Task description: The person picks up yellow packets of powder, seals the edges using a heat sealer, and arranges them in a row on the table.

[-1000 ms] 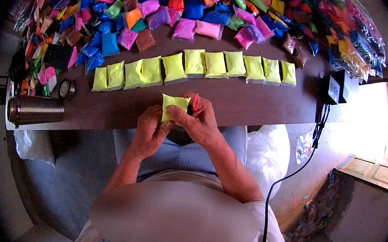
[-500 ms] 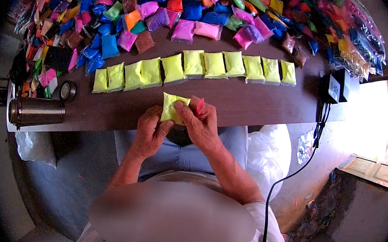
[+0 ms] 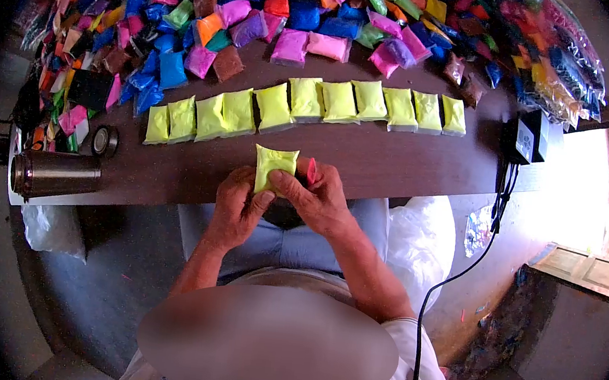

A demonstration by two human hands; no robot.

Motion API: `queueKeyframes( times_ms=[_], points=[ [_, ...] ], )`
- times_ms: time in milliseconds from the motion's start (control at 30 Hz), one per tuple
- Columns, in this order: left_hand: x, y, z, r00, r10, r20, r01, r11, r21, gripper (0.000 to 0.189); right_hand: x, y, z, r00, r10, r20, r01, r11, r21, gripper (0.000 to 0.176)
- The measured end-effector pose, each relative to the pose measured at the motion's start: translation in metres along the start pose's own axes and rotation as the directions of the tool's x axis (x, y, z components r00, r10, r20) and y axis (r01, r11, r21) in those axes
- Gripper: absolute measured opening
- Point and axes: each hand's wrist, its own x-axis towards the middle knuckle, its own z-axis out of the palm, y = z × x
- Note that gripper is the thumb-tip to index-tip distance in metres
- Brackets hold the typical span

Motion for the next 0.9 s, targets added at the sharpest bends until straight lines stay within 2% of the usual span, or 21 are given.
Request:
queueKeyframes(
  times_ms=[67,133,167,233,267,367,433,533,767,833,900],
  points=[
    [-0.001,0.001,-0.001,1.0,0.011,-0.019,-0.011,1.0,-0.01,0.029,0.0,-0.001,0.001,1.0,-0.014,-0.013,0.014,1.0,-0.002,0.023],
    [-0.001,0.006,-0.003,0.992,-0.13,0.004,0.13,0.99,-0.057,0.028,0.0,0.0,0.0,0.999,-0.032,0.002,0.032,0.998,-0.046,0.024],
    [-0.001,0.005,-0.003,0.991,-0.13,0.003,0.13,0.99,-0.056,0.028,0.001,-0.001,0.002,0.999,-0.032,0.003,0.032,0.998,-0.046,0.024],
    [-0.001,0.004,-0.002,0.989,-0.147,-0.031,0.143,0.984,-0.11,0.026,0.0,-0.002,0.006,1.0,0.008,-0.022,-0.005,0.991,0.132,0.024],
    [-0.001,0.005,-0.002,0.989,-0.147,-0.031,0.143,0.984,-0.11,0.026,0.0,-0.003,0.004,1.0,0.008,-0.022,-0.006,0.991,0.133,0.024],
    [0.001,0.007,-0.003,0.994,-0.111,0.002,0.111,0.991,-0.075,0.026,0.002,-0.003,-0.002,0.999,0.035,-0.042,-0.033,0.998,0.049,0.023],
    [0.0,0.003,-0.001,0.997,-0.081,-0.004,0.081,0.995,-0.053,0.027,0.005,0.004,-0.002,0.999,-0.043,-0.022,0.044,0.999,0.021,0.023],
    [0.0,0.0,-0.001,1.0,-0.023,0.016,0.023,1.0,0.006,0.028,0.005,0.004,-0.004,0.998,-0.068,-0.003,0.068,0.998,0.002,0.02],
    [0.002,0.005,-0.002,0.999,0.039,-0.01,-0.039,0.999,0.007,0.03,0.006,0.002,-0.006,0.998,-0.063,0.001,0.063,0.998,0.031,0.015],
    [0.0,0.007,-0.003,0.991,-0.13,-0.015,0.128,0.987,-0.095,0.031,0.004,-0.007,-0.002,0.998,0.044,-0.051,-0.04,0.996,0.078,0.016],
    [0.0,0.005,-0.003,0.994,-0.11,-0.008,0.109,0.992,-0.061,0.031,0.001,-0.007,-0.013,0.999,0.051,-0.016,-0.049,0.996,0.076,0.016]
  ],
)
